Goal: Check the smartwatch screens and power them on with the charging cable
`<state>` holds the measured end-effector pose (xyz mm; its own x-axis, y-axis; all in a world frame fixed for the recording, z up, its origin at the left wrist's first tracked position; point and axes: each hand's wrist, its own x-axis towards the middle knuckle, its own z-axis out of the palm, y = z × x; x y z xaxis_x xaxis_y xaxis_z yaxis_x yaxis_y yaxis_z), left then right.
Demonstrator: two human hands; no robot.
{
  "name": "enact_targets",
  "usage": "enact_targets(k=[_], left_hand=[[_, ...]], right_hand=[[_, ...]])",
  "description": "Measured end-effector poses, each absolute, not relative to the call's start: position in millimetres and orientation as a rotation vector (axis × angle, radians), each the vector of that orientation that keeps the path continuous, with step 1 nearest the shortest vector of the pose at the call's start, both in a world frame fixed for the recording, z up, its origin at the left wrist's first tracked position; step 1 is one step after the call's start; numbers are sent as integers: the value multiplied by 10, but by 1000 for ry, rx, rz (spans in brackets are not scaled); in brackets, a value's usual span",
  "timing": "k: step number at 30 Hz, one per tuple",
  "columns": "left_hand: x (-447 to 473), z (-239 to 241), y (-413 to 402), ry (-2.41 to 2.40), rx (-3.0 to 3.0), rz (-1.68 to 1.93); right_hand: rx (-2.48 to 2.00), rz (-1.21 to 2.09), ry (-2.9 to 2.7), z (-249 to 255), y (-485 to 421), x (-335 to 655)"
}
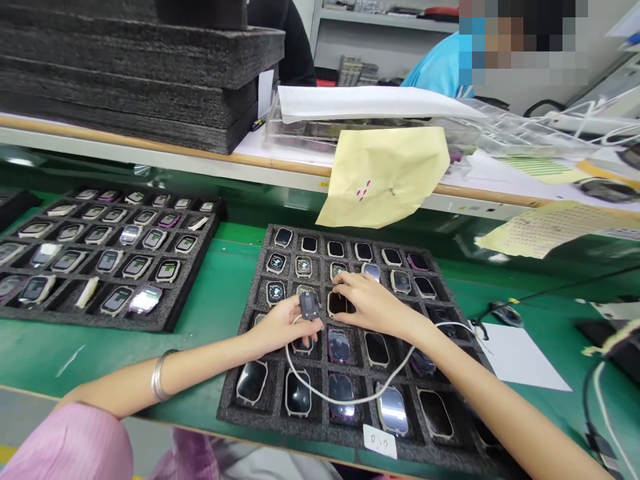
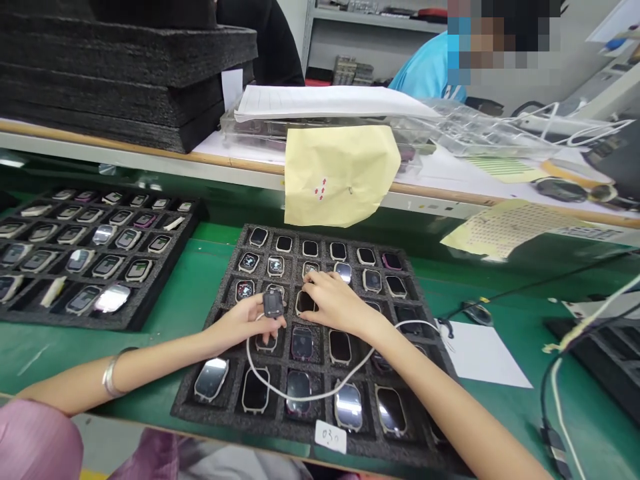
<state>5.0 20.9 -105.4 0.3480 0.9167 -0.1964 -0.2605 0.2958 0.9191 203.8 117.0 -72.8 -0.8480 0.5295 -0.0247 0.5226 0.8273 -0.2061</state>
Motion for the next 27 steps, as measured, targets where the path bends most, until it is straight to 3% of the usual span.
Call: enact_targets(k=[4, 9, 17, 27], left_hand=[[117, -1152, 300, 813, 917, 935], [101, -1242, 304, 754, 907, 937], [121, -1279, 278, 770, 953, 950], [84, -1242, 245, 806, 945, 943]], right_hand=[[-922, 381, -2831, -647, 1164, 2077], [-787, 689, -2582, -556, 990, 1999], [-545, 516, -2742, -717, 867, 1836], [-568, 605, -2500, -994, 785, 1842]])
